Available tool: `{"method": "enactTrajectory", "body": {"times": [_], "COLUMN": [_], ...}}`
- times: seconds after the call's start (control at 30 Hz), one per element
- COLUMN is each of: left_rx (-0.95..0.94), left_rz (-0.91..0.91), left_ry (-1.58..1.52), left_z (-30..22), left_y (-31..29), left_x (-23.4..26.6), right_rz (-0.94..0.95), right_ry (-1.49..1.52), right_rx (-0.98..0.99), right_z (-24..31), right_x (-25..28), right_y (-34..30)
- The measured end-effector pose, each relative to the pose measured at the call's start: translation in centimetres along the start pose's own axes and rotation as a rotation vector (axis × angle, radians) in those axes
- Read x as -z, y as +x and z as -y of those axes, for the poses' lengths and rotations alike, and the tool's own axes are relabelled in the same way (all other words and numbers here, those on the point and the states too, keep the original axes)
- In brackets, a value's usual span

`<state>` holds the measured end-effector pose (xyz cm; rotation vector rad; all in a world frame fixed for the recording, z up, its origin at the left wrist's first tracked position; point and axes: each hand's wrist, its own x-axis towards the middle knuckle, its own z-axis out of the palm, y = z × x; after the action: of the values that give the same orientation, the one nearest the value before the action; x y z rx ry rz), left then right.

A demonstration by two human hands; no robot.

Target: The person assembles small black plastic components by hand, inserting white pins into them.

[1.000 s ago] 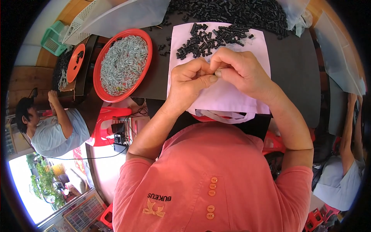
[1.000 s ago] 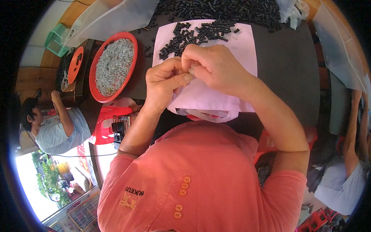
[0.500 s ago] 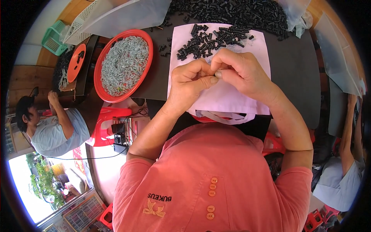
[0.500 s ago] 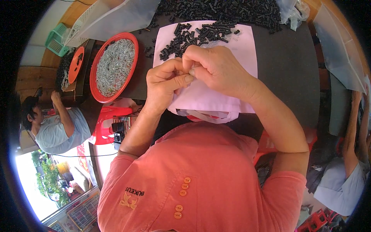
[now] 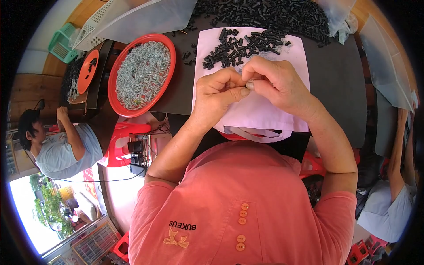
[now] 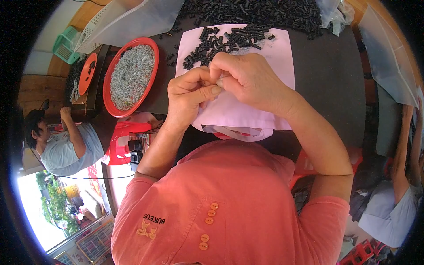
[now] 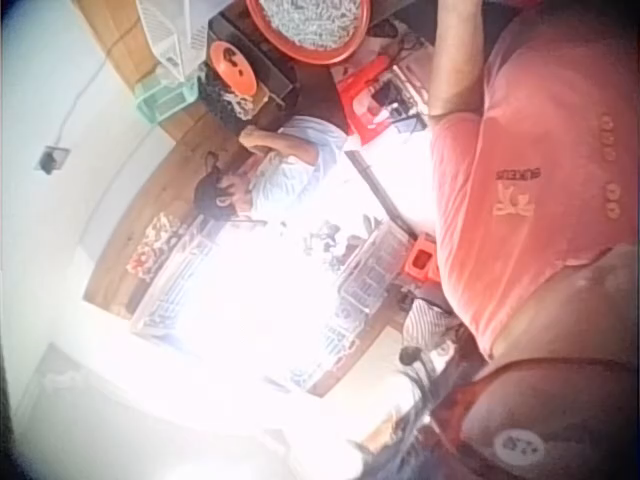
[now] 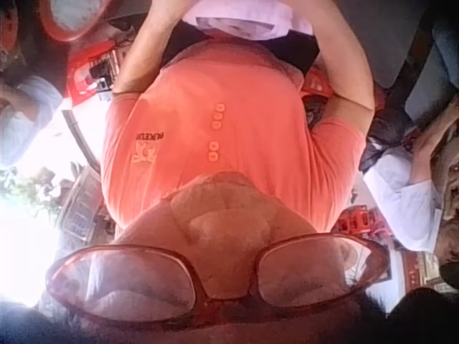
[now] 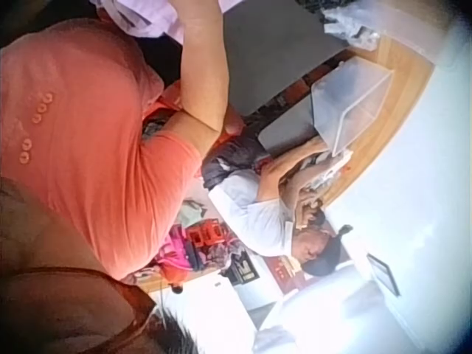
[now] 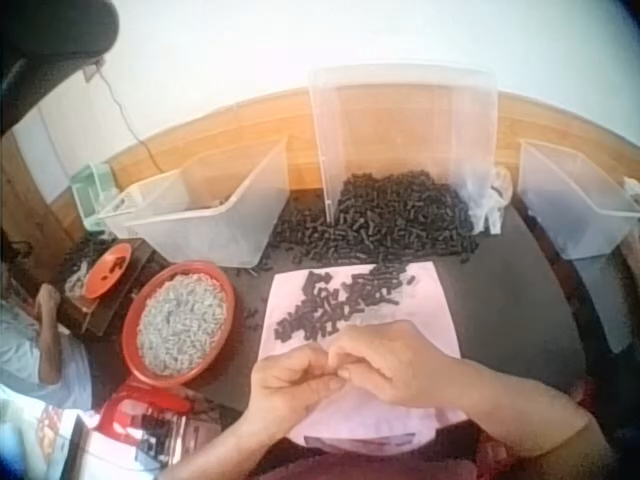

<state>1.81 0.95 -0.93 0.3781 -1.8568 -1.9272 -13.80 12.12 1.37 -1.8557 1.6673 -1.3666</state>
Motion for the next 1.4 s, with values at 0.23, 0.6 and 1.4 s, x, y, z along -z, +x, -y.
{"method": "enactTrajectory", "body": {"times": [0.23, 0.6, 1.4], "left_rx": [-0.004, 0.006, 0.017], "left_rz": [0.004, -0.008, -0.012], "left_ry": [0.006, -0.008, -0.062], "left_z": [-0.23, -0.05, -0.15], "left_y": [0.03, -0.01, 0.06], "left_x": [-0.01, -0.07, -0.19], "right_rz": [0.017, -0.002, 0.03], "right_ry": [-0.032, -0.044, -0.091], "right_rx": [-0.018, 0.012, -0.003], "right_z": [0.12, 0.03, 0.28], "right_x": [0.19, 0.09, 0.44], "right_y": [0.0, -0.09, -0.03]}}
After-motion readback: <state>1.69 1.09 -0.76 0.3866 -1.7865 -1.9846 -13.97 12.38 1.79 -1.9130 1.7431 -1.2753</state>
